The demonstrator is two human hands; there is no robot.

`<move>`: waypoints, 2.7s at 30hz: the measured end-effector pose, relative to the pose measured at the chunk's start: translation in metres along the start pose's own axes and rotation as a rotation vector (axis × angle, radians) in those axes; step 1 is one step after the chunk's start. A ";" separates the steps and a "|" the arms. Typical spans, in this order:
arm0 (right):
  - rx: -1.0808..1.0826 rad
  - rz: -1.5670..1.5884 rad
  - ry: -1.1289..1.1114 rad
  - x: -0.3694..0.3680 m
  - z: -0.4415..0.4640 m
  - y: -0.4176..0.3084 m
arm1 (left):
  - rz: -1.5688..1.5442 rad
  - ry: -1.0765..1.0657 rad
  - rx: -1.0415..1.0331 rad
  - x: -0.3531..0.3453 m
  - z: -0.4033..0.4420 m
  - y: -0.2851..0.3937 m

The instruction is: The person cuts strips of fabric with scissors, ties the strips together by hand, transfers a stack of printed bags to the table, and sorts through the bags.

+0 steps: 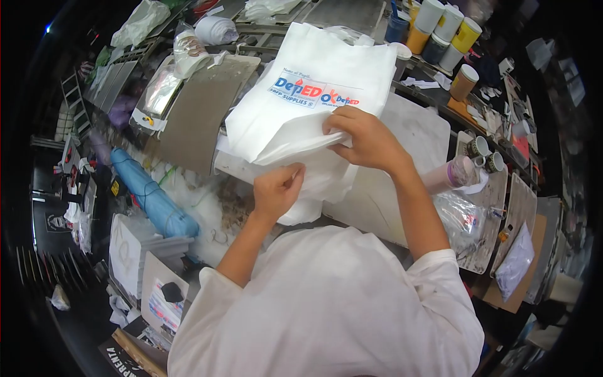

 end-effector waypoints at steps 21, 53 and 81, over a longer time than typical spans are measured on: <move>-0.039 -0.016 -0.019 -0.004 -0.002 -0.006 | 0.035 0.074 -0.010 0.001 0.007 -0.010; -0.037 -0.054 -0.001 -0.002 0.003 -0.007 | -0.030 -0.012 -0.020 0.018 0.023 0.005; -0.013 0.004 0.098 0.006 0.000 0.001 | 0.008 0.222 -0.143 0.013 0.036 0.006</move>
Point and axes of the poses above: each hand's wrist, its own z-axis towards the middle knuckle, its own x-axis out of the back of the hand, y = z × x, the point moved 4 cm from there along z, towards the middle knuckle, and after that the axes turned 6 degrees about y, right-handed, at the moved point
